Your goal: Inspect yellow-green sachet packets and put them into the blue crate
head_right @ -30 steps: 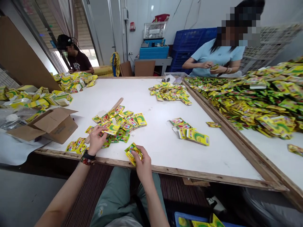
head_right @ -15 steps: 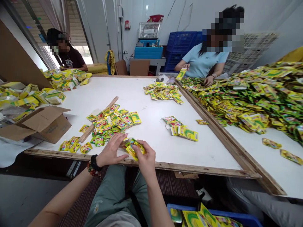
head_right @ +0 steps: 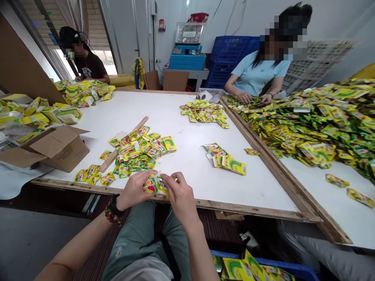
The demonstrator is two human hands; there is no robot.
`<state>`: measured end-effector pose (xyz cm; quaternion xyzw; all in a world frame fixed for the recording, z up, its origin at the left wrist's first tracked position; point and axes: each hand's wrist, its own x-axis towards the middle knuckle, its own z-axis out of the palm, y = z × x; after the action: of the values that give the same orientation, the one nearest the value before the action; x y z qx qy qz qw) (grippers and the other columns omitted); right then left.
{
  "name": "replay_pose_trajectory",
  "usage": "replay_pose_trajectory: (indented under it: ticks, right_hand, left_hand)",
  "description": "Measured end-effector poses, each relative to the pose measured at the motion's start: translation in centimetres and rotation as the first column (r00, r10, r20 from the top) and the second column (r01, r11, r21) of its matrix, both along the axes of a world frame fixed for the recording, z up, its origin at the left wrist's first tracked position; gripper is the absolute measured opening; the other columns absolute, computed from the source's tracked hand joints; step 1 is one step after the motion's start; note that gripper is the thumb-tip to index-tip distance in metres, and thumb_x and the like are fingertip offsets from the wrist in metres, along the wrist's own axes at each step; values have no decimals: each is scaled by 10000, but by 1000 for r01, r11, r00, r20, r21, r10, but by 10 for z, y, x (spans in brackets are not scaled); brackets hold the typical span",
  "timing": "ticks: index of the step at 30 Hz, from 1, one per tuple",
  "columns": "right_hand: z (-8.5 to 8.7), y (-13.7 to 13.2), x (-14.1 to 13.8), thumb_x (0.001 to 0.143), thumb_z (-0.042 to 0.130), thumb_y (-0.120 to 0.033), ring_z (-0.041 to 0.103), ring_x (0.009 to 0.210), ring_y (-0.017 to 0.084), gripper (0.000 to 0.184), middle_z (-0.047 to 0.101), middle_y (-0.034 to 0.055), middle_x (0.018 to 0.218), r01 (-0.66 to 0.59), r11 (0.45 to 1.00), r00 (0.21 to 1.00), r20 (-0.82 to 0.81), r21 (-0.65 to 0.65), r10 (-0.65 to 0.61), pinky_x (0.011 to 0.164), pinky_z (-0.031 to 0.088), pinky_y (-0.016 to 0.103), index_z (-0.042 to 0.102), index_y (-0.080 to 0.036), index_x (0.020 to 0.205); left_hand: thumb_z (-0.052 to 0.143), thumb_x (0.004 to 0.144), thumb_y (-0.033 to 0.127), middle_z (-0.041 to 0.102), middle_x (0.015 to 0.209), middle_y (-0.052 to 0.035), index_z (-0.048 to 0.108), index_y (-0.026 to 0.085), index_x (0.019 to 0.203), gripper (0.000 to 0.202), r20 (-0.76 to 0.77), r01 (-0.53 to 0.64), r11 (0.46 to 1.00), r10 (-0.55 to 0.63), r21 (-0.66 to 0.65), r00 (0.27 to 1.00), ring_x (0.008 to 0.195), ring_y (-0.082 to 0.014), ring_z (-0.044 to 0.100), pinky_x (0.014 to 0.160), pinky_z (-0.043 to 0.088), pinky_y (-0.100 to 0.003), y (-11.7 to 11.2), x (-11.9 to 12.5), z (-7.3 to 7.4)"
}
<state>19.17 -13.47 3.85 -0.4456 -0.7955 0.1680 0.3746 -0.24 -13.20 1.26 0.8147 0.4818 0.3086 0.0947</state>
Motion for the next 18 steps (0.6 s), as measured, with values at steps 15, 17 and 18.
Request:
replay_pose_trajectory:
  ticks: [15, 17, 18]
  right_hand:
    - [-7, -4, -29, 933, 395, -180, 559, 893, 241, 415, 594, 135, 989, 73, 976, 975, 189, 204, -113, 759, 478, 354, 482, -93, 1329]
    - [-13, -6, -32, 920, 386, -152, 528, 897, 255, 431, 590, 140, 992, 92, 976, 956, 256, 197, -142, 757, 449, 381, 497, -102, 1334]
    - [-16, -7, -33, 918, 394, -151, 521, 897, 257, 429, 594, 137, 994, 116, 972, 944, 281, 203, -171, 766, 429, 394, 510, -118, 1330]
  left_hand:
    - [670, 734, 233, 671, 1135, -109, 494, 171, 1254, 552, 348, -47, 998, 54, -29, 936, 1016, -232, 658, 881, 555, -367, -13, 26, -46]
    - [656, 734, 217, 674, 1136, -110, 501, 170, 1252, 543, 384, -50, 998, 55, -24, 922, 1023, -232, 658, 889, 553, -370, -16, 31, -54]
    - [649, 735, 212, 673, 1143, -113, 501, 170, 1253, 541, 404, -64, 998, 68, -22, 912, 1031, -232, 657, 895, 552, -373, -18, 33, -58]
